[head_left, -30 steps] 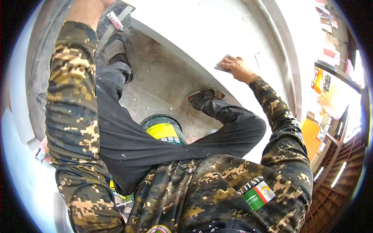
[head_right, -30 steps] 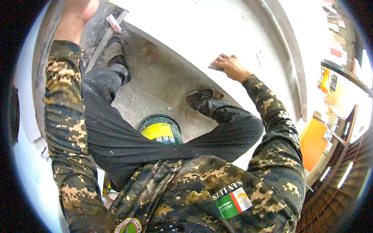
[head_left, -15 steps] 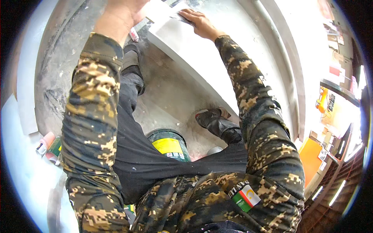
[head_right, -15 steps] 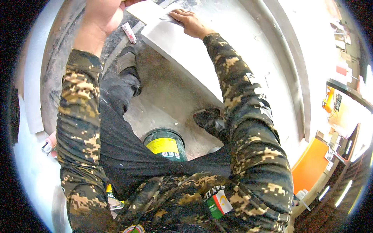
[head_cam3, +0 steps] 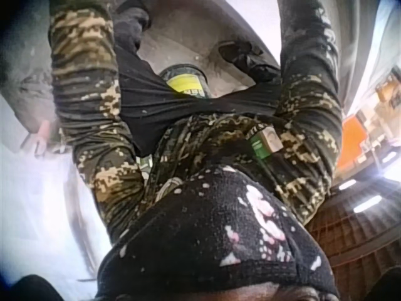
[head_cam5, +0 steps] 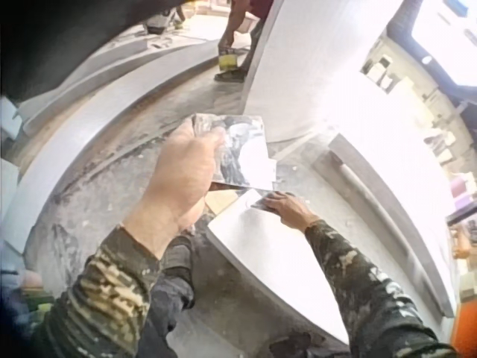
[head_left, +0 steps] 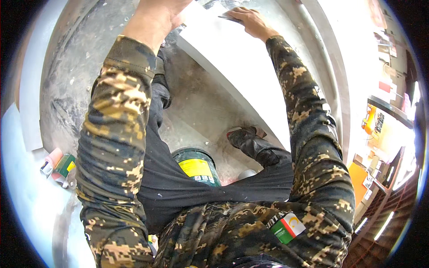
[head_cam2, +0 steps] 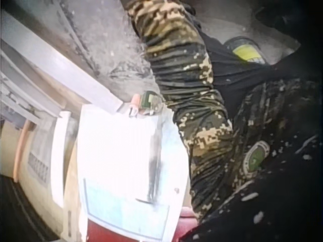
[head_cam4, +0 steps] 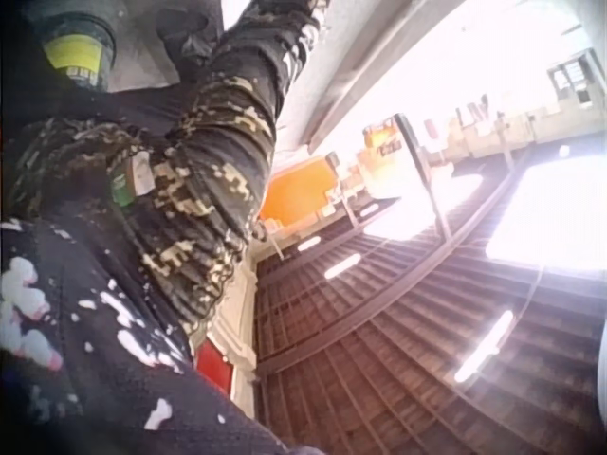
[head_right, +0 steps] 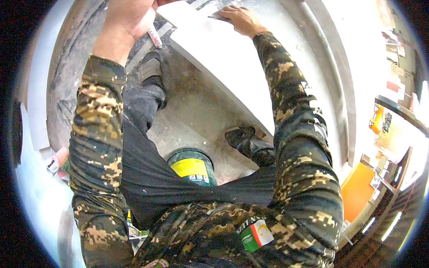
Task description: The recorder uses a sanding block and putty knife to smooth and finish a white curved surface.
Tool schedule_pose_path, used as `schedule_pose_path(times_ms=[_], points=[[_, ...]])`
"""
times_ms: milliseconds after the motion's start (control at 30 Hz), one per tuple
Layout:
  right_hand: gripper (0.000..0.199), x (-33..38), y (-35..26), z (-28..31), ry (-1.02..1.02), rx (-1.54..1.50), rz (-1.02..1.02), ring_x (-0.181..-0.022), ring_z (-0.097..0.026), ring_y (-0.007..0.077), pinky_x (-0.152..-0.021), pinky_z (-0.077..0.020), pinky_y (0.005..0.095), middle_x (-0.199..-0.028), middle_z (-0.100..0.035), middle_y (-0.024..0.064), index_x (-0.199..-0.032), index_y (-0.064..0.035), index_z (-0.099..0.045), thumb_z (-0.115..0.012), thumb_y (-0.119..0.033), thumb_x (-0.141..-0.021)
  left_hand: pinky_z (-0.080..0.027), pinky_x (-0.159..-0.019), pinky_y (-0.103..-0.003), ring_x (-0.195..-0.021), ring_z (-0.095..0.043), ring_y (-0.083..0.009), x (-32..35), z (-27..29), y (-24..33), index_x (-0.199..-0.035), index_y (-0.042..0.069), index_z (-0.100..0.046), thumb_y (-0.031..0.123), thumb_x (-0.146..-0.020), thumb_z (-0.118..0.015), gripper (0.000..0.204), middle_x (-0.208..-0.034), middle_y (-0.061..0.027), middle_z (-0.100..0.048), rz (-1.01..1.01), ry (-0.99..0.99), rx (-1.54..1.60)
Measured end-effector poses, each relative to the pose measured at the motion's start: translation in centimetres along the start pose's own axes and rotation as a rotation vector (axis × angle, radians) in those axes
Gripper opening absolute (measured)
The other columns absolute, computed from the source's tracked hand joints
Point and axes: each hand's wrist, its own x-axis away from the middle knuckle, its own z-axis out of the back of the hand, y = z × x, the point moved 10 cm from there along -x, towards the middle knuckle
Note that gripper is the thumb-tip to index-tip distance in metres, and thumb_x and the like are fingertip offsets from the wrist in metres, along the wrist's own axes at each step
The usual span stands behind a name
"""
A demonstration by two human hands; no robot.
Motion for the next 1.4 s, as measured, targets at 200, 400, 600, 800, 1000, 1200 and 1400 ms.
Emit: schedule_pose_path(times_ms=[200, 400, 600, 800, 1000, 1200, 1400], points=[[0.053, -4.7, -1.9, 1.5, -0.074, -0.267, 0.042, -0.107, -0.066, 0.0347, -0.093, -0.0529, 0.0459, -0.116, -0.070, 0.0156, -0.129, -0.0139, -0.065, -0.051, 0.006, -0.081, -0.055, -0.077, -0.030, -0.087, -0.064, -0.0173, 0.1, -0.2, 0.9, -0.112, -0.003, -0.057, 0.003, -0.095, -0.048, 0.020, -0.100, -0.0094, -0.064, -0.055, -0.020, -0.114], [0.048, -4.7, -4.1, 2.3, -0.186, -0.248, 0.060, -0.108, -0.065, 0.0364, -0.092, -0.0529, 0.0463, -0.118, -0.069, 0.0177, -0.122, -0.0126, -0.070, -0.050, 0.004, -0.082, -0.056, -0.078, -0.032, -0.088, -0.065, -0.0199, 1.3, -0.5, 0.9, -0.111, -0.004, -0.056, 0.003, -0.095, -0.049, 0.019, -0.101, -0.0119, -0.064, -0.062, -0.053, -0.076], [0.045, 5.8, -0.4, -1.7, -0.507, -0.099, -0.217, -0.116, -0.064, 0.0248, -0.105, -0.0504, 0.0391, -0.121, -0.069, 0.0104, -0.129, -0.0128, -0.066, -0.050, 0.008, -0.093, -0.057, -0.077, -0.034, -0.088, -0.066, -0.0218, 1.2, -1.4, 0.5, -0.112, -0.004, -0.053, 0.003, -0.097, -0.050, 0.017, -0.101, -0.0138, -0.064, -0.082, -0.042, -0.073], [0.042, 19.6, -1.7, -2.6, -0.540, -0.141, -0.205, -0.107, -0.067, 0.0243, -0.097, -0.0566, 0.0353, -0.117, -0.069, 0.0099, -0.128, -0.0121, -0.065, -0.050, 0.007, -0.094, -0.057, -0.076, -0.033, -0.085, -0.067, -0.0206, 0.7, -0.6, -0.3, -0.108, -0.002, -0.056, 0.003, -0.098, -0.049, 0.014, -0.100, -0.0132, -0.065, -0.039, -0.061, -0.162], [0.046, 31.9, -3.6, -0.4, -0.494, -0.185, -0.301, -0.125, -0.055, 0.0233, -0.105, -0.0483, 0.0402, -0.126, -0.065, 0.0066, -0.128, -0.0119, -0.064, -0.049, 0.010, -0.090, -0.061, -0.080, -0.039, -0.089, -0.070, -0.0251, 2.3, -4.0, -0.9, -0.108, -0.004, -0.056, 0.002, -0.099, -0.044, 0.016, -0.101, -0.0151, -0.066, 0.031, -0.157, -0.051], [0.051, 41.4, -2.4, -0.9, -0.971, -0.327, -0.547, -0.120, -0.061, 0.0273, -0.105, -0.0488, 0.0414, -0.134, -0.063, 0.0105, -0.130, -0.0096, -0.064, -0.046, 0.013, -0.088, -0.062, -0.079, -0.042, -0.090, -0.071, -0.0300, 4.2, -6.6, -6.5, -0.115, -0.009, -0.055, 0.006, -0.102, -0.040, 0.025, -0.103, -0.0183, -0.067, 0.353, -0.238, -0.003], [0.063, 25.6, -5.6, 16.2, 0.401, -0.421, -0.476, -0.134, -0.052, 0.0294, -0.114, -0.0411, 0.0397, -0.141, -0.058, 0.0178, -0.140, -0.0108, -0.058, -0.042, 0.015, -0.085, -0.059, -0.092, -0.044, -0.107, -0.067, -0.0250, 4.2, -3.8, -13.2, -0.124, -0.002, -0.058, 0.013, -0.103, -0.049, 0.027, -0.119, -0.0134, -0.066, 0.550, -0.357, 0.064]])
